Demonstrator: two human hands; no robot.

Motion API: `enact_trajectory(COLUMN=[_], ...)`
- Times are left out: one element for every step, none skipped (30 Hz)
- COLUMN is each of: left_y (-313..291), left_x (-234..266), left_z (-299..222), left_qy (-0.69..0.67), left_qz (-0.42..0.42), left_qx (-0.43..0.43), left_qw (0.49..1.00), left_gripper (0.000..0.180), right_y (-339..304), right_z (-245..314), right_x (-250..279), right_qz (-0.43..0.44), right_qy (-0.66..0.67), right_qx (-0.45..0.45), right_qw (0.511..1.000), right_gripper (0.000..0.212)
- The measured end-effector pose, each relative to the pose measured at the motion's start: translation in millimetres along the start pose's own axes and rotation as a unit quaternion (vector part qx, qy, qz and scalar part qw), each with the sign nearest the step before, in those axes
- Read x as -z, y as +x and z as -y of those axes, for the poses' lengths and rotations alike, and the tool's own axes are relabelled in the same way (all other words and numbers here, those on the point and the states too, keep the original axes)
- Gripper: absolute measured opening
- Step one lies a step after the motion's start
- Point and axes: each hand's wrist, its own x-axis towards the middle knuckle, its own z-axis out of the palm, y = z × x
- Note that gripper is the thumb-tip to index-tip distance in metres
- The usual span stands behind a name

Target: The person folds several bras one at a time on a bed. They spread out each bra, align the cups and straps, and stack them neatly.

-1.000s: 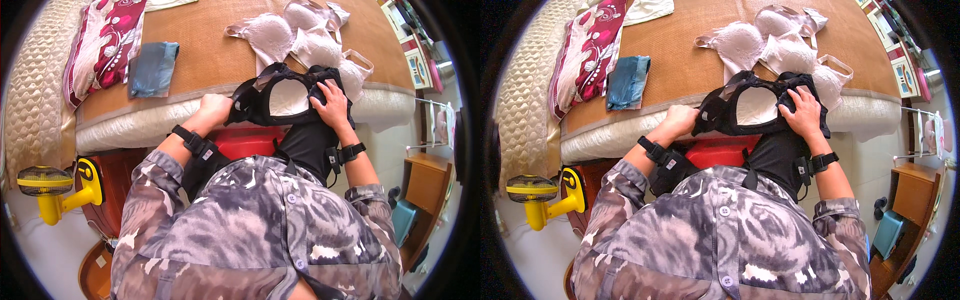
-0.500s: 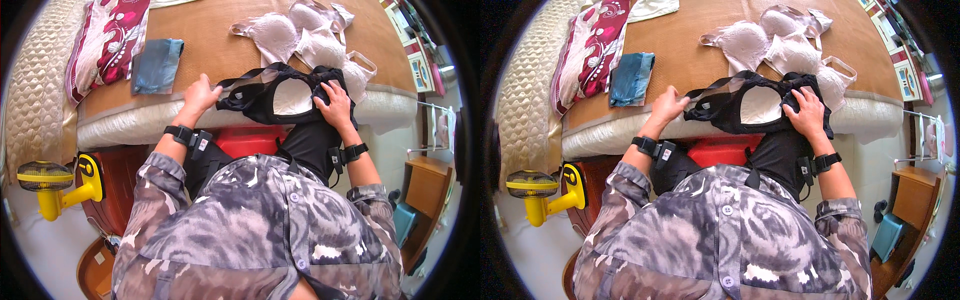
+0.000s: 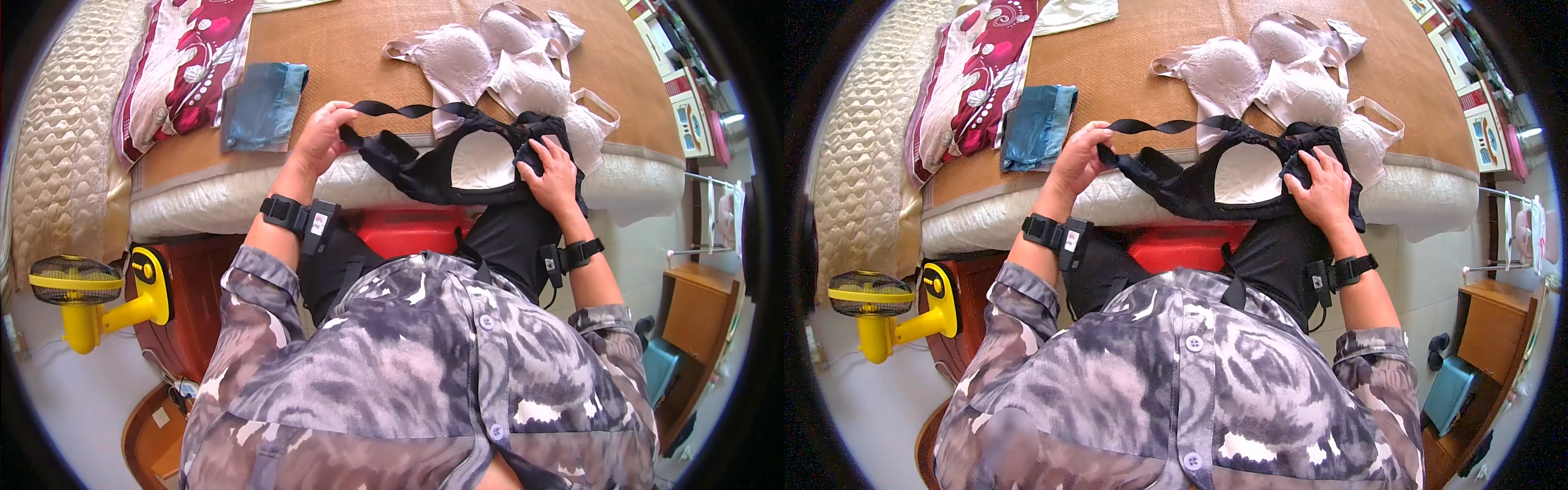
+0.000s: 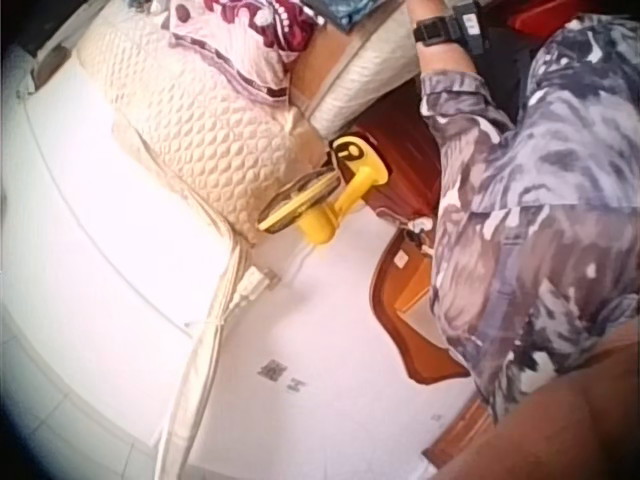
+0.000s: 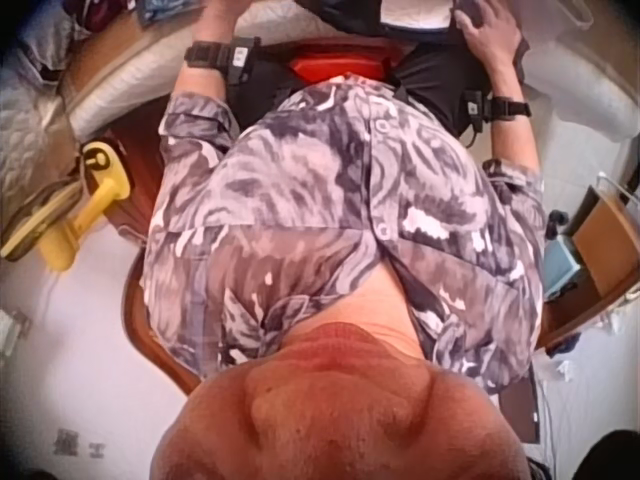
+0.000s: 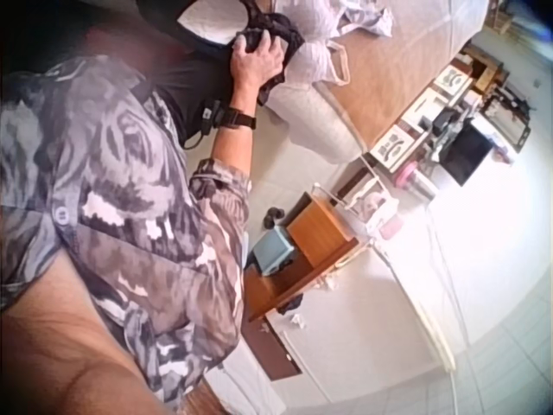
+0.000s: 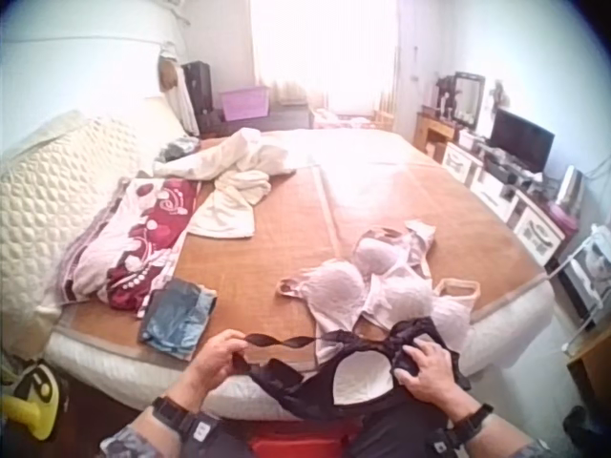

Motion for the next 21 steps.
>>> enact_trajectory(left_y=[-8.1,-13.7,-11.9,-8.2,-5.3,-3.5,-1.0,3.2,5.4,3.6,0.1,-4.0,-5.4,-8.2,-10.6,-15.4,-20.8,-22.4,-16.5,-10.1,-6.8], left_x=[-10.6,-17.5,-17.9,-16.4,-15.3,-14.5,-11.1,-6.9,-5.2,-3.0,-1.8,0.6,4.2,9.9,10.8,10.9,8.8,7.1,12.6,11.9,11.2], left_z=[-8.5,-14.1,-10.0,-1.6,5.9,11.5,19.1,29.3,35.7,43.9,49.4,53.2,56.7,56.0,58.5,62.9,63.1,65.9,70.2,65.4,62.4], left_qy=[-0.070,-0.139,-0.139,-0.140,-0.141,-0.071,-0.071,0.037,0.145,0.168,0.167,0.240,0.311,0.449,0.450,0.501,0.547,0.554,0.554,0.471,0.383], left_qz=[0.075,0.148,0.148,0.195,0.241,0.207,0.206,0.172,0.136,0.110,0.111,0.082,0.052,0.043,0.043,0.024,0.003,-0.011,-0.013,0.013,0.038], left_qx=[0.030,0.057,0.057,0.041,0.026,0.003,0.003,-0.062,-0.127,-0.150,-0.149,-0.145,-0.141,-0.192,-0.192,-0.272,-0.348,-0.353,-0.352,-0.351,-0.345], left_qw=[0.994,0.977,0.978,0.970,0.960,0.976,0.976,0.982,0.972,0.968,0.968,0.956,0.939,0.871,0.871,0.821,0.761,0.754,0.754,0.809,0.856], left_gripper=[0.018,0.024,0.024,0.028,0.032,0.036,0.036,0.039,0.042,0.047,0.047,0.047,0.046,0.047,0.047,0.046,0.045,0.040,0.040,0.036,0.031], right_y=[-0.8,-0.4,-0.1,0.2,0.5,0.7,1.0,1.0,1.1,1.5,1.0,0.5,0.3,0.7,0.9,0.4,0.6,0.9,1.0,0.7,0.8], right_z=[-0.6,0.1,0.5,0.6,0.4,0.4,0.9,1.0,1.0,1.5,1.8,1.7,0.7,0.2,-0.3,-0.8,-0.4,0.5,1.8,1.8,1.8], right_x=[-0.4,-0.4,-0.3,-0.3,-0.4,-0.4,-0.2,0.0,0.2,0.6,1.1,1.1,0.6,-0.1,-0.6,-0.6,-0.2,0.1,0.1,0.2,0.3], right_qz=[0.001,0.000,-0.001,-0.001,-0.001,-0.001,-0.001,-0.001,-0.002,-0.002,-0.001,-0.001,0.000,-0.001,-0.002,-0.002,-0.003,-0.004,-0.004,-0.002,0.000], right_qy=[-0.001,0.000,0.000,0.000,0.000,-0.001,0.000,0.000,0.001,0.001,0.000,-0.001,-0.001,-0.003,-0.004,-0.004,-0.006,-0.008,-0.007,-0.007,-0.007], right_qx=[-0.002,-0.001,0.000,0.000,0.001,0.002,0.003,0.002,0.002,0.002,0.000,-0.001,-0.002,0.001,0.003,0.004,0.001,-0.001,0.000,-0.002,-0.004], right_qw=[1.000,1.000,1.000,1.000,1.000,1.000,1.000,1.000,1.000,1.000,1.000,1.000,1.000,1.000,1.000,1.000,1.000,1.000,1.000,1.000,1.000], right_gripper=[0.050,0.050,0.050,0.050,0.050,0.050,0.050,0.050,0.050,0.050,0.050,0.050,0.050,0.049,0.049,0.049,0.049,0.049,0.049,0.049,0.048])
